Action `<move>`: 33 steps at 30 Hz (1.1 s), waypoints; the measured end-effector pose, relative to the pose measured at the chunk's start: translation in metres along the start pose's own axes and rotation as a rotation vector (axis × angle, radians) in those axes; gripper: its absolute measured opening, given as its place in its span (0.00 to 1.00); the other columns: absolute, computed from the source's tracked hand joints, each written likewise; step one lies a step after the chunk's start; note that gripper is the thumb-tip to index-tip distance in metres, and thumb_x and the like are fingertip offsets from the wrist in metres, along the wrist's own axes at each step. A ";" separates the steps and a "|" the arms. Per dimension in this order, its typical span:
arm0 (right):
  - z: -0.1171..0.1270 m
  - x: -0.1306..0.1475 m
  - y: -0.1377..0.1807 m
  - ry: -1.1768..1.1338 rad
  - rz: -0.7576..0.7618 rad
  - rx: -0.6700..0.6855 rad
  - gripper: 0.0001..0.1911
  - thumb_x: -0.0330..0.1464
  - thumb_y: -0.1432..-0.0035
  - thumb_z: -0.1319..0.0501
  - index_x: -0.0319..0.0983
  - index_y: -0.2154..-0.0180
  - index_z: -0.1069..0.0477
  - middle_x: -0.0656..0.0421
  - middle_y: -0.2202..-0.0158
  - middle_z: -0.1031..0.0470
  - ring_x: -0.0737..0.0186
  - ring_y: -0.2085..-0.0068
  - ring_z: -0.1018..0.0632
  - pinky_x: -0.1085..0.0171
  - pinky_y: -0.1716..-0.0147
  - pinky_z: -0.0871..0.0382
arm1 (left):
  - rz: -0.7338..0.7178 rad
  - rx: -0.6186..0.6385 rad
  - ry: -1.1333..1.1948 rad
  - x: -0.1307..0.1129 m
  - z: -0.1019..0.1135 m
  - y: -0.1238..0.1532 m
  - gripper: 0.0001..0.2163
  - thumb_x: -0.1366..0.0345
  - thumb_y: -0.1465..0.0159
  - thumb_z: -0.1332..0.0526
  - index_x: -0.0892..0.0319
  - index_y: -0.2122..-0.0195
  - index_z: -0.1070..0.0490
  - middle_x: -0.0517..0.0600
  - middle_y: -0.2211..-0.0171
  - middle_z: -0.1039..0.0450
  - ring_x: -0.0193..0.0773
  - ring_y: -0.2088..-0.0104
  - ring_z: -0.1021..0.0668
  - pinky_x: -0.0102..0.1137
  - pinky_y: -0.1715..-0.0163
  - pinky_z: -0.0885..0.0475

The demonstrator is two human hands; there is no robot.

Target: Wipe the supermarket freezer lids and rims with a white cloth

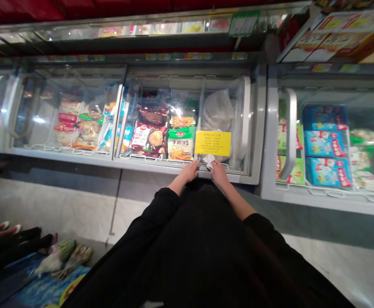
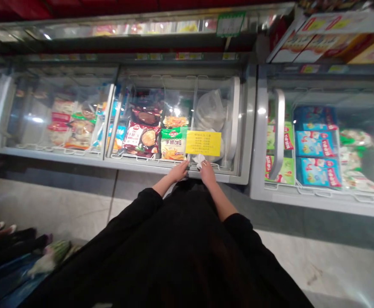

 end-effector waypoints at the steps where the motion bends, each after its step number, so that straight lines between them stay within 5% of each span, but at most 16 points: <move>1: -0.009 0.007 -0.002 -0.049 -0.003 0.034 0.21 0.41 0.30 0.35 0.40 0.40 0.28 0.52 0.40 0.25 0.53 0.46 0.20 0.49 0.47 0.21 | 0.005 -0.012 0.024 0.001 -0.001 0.004 0.33 0.69 0.32 0.43 0.59 0.25 0.45 0.58 0.24 0.45 0.47 0.25 0.38 0.43 0.27 0.41; 7: -0.030 0.028 0.005 -0.371 -0.128 0.078 0.14 0.42 0.35 0.34 0.40 0.54 0.19 0.56 0.51 0.16 0.50 0.48 0.19 0.49 0.43 0.25 | -0.034 -0.078 0.164 -0.015 0.005 0.022 0.28 0.63 0.30 0.39 0.65 0.30 0.37 0.64 0.31 0.32 0.51 0.31 0.28 0.43 0.31 0.34; 11: -0.020 0.033 0.017 -0.612 -0.202 0.014 0.17 0.45 0.37 0.37 0.42 0.56 0.18 0.56 0.53 0.14 0.50 0.47 0.18 0.51 0.42 0.26 | -0.074 -0.150 0.235 -0.039 0.013 0.022 0.23 0.62 0.29 0.38 0.60 0.34 0.34 0.60 0.37 0.24 0.48 0.39 0.21 0.42 0.37 0.28; 17: 0.012 0.018 0.048 -0.885 -0.274 -0.001 0.21 0.50 0.39 0.37 0.41 0.57 0.19 0.55 0.61 0.14 0.53 0.58 0.16 0.57 0.57 0.21 | -0.047 -0.227 0.254 -0.078 0.007 0.001 0.15 0.63 0.31 0.36 0.59 0.44 0.29 0.56 0.49 0.19 0.45 0.53 0.17 0.38 0.50 0.22; 24: 0.090 -0.057 0.097 -1.027 -0.332 -0.187 0.22 0.50 0.40 0.36 0.44 0.52 0.20 0.55 0.49 0.15 0.56 0.52 0.16 0.60 0.54 0.22 | -0.083 -0.249 0.165 -0.157 -0.030 -0.038 0.09 0.71 0.35 0.37 0.58 0.54 0.24 0.53 0.58 0.18 0.47 0.55 0.18 0.40 0.48 0.24; 29: 0.164 -0.142 0.137 -1.018 -0.388 -0.345 0.24 0.50 0.40 0.40 0.44 0.50 0.21 0.52 0.41 0.19 0.54 0.46 0.17 0.56 0.48 0.22 | -0.096 -0.320 0.102 -0.226 -0.069 -0.073 0.21 0.77 0.35 0.46 0.59 0.42 0.27 0.58 0.45 0.22 0.50 0.40 0.23 0.47 0.37 0.29; 33: 0.218 -0.211 0.159 -0.970 -0.426 -0.394 0.27 0.51 0.41 0.40 0.42 0.49 0.21 0.50 0.43 0.18 0.51 0.47 0.17 0.55 0.47 0.21 | -0.111 -0.325 0.041 -0.286 -0.124 -0.100 0.28 0.77 0.33 0.49 0.58 0.31 0.35 0.59 0.33 0.32 0.47 0.30 0.32 0.47 0.28 0.37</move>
Point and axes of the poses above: each hand's wrist, its own y-axis away from the middle knuckle, its own z-axis out of the back of the hand, x = y × z, the point moved 7 cm from there along -y, towards the middle knuckle
